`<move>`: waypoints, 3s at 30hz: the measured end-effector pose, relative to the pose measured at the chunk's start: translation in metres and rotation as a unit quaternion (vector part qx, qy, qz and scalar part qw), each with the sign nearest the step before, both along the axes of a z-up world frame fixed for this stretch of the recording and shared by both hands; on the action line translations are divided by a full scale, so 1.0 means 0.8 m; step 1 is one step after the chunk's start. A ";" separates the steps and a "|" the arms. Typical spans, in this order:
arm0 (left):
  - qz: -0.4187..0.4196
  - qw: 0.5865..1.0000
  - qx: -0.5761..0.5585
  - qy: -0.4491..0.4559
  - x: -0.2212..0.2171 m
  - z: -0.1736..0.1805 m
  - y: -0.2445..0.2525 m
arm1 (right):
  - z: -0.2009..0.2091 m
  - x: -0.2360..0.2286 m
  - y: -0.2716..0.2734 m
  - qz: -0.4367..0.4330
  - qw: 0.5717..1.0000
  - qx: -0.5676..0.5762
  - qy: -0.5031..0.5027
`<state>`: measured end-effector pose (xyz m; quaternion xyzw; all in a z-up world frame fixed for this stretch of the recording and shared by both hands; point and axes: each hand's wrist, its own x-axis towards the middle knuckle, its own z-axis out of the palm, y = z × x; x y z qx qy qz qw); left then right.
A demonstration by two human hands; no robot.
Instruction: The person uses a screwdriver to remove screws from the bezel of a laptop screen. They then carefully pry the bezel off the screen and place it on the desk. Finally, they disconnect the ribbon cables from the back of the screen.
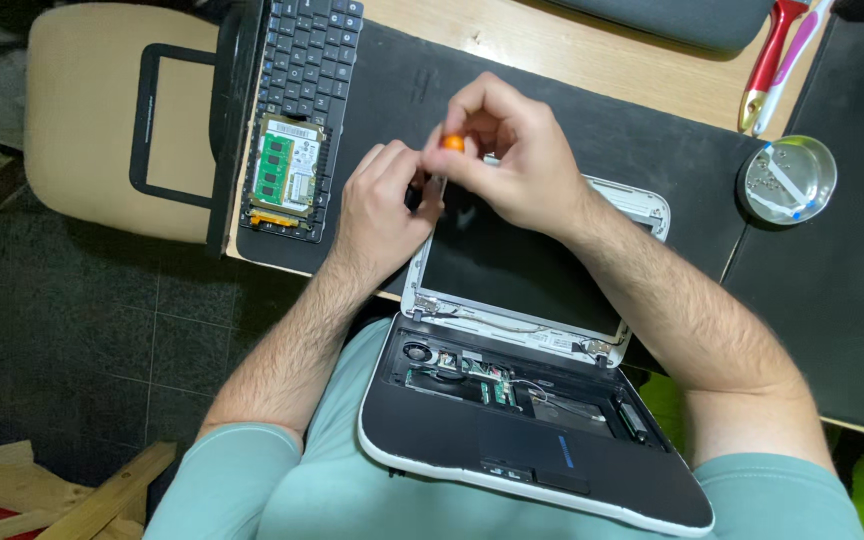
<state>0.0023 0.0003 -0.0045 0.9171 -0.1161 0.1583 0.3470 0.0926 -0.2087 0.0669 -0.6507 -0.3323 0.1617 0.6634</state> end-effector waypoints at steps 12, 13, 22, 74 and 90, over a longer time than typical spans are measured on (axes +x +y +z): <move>0.012 1.000 0.002 -0.007 0.001 -0.003 -0.001 | -0.017 0.007 -0.002 -0.005 0.998 0.031 0.059; 0.012 1.000 0.002 -0.007 0.001 -0.004 -0.001 | -0.013 0.008 -0.005 -0.005 0.998 0.031 0.059; 0.011 1.000 -0.010 0.007 0.001 -0.002 0.000 | -0.022 0.010 -0.007 0.057 0.984 0.082 0.149; -0.016 0.999 -0.018 0.031 0.001 0.017 -0.001 | -0.032 -0.051 -0.255 -0.241 0.963 -0.082 0.087; -0.003 1.000 0.006 0.018 -0.001 0.004 -0.002 | -0.065 -0.061 -0.379 -0.405 0.900 -0.111 -0.117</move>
